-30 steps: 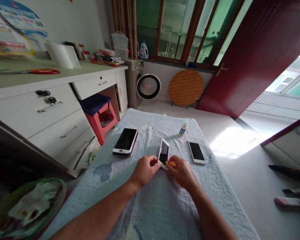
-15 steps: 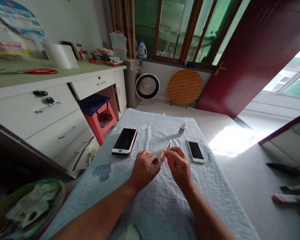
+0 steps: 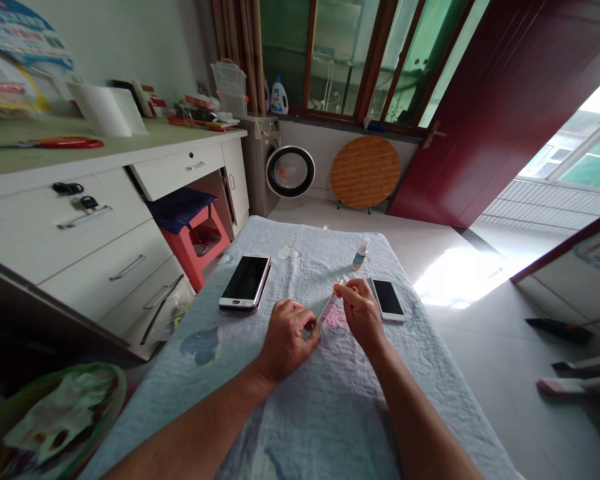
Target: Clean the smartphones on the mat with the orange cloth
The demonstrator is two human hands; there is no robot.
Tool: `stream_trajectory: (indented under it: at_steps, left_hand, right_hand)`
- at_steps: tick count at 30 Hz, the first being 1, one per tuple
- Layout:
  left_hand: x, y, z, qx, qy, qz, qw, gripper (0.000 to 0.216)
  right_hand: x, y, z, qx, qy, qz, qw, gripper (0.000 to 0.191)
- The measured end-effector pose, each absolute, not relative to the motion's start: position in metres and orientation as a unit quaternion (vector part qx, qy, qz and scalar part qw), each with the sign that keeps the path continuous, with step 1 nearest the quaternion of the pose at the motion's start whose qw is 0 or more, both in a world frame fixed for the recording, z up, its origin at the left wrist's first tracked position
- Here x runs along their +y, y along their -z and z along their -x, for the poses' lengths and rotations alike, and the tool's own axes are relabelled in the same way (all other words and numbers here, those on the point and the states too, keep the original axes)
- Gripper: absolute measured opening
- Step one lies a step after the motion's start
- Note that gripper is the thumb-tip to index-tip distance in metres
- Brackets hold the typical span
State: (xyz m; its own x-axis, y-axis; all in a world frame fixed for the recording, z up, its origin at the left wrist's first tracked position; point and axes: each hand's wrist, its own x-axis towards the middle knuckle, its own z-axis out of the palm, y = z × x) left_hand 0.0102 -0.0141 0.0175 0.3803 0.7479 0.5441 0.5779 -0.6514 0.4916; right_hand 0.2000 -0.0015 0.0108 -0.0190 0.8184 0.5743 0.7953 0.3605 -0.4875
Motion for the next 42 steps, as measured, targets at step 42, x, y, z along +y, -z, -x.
stream_trajectory:
  at_steps: [42]
  left_hand:
    - [-0.010, -0.015, -0.002, 0.387, -0.358, -0.844, 0.094, 0.010]
  right_hand:
    - [0.014, 0.016, -0.227, -0.649, -0.147, 0.641, 0.383, 0.027]
